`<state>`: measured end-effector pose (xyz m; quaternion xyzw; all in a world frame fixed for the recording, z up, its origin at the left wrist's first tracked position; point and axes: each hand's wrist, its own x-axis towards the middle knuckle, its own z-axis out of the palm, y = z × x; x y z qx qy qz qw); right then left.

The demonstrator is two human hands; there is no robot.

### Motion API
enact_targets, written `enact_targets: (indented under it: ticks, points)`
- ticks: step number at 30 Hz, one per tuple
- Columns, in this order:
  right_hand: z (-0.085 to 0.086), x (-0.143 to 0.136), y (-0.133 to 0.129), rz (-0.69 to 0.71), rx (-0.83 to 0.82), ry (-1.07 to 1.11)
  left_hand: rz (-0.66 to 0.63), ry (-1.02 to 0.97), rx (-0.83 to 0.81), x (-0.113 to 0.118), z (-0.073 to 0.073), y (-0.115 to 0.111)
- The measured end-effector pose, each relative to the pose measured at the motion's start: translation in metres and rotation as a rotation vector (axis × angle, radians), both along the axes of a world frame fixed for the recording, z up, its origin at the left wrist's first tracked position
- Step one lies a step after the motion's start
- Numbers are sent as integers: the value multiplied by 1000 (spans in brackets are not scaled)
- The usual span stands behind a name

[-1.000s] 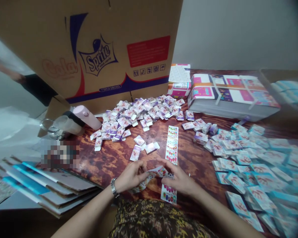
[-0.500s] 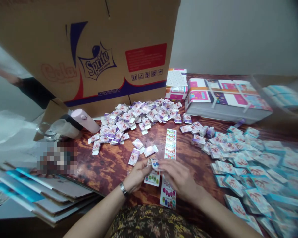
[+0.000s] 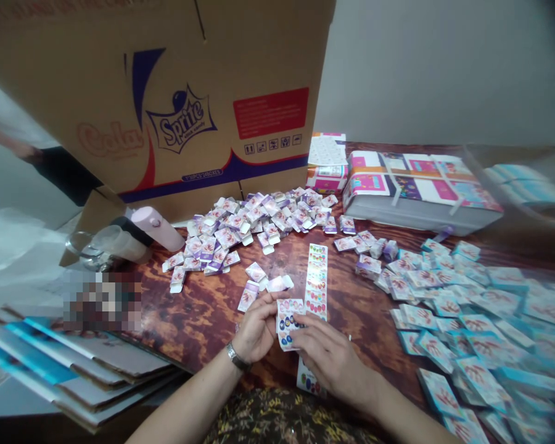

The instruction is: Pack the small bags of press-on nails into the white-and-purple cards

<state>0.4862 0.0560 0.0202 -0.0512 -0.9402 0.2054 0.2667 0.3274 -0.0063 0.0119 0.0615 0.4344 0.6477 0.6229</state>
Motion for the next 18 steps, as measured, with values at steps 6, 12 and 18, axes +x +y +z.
enact_targets:
  ticks: [6,12,18]
  points:
    - [4,-2,-1,36,-104,-122,-20,160,79,6,3,-2]
    - [12,-7,14,-148,-384,-150,-118,211,93,6,-1,-5]
    - [1,-17,27,-244,-366,-111,-204,199,165,3,10,-9]
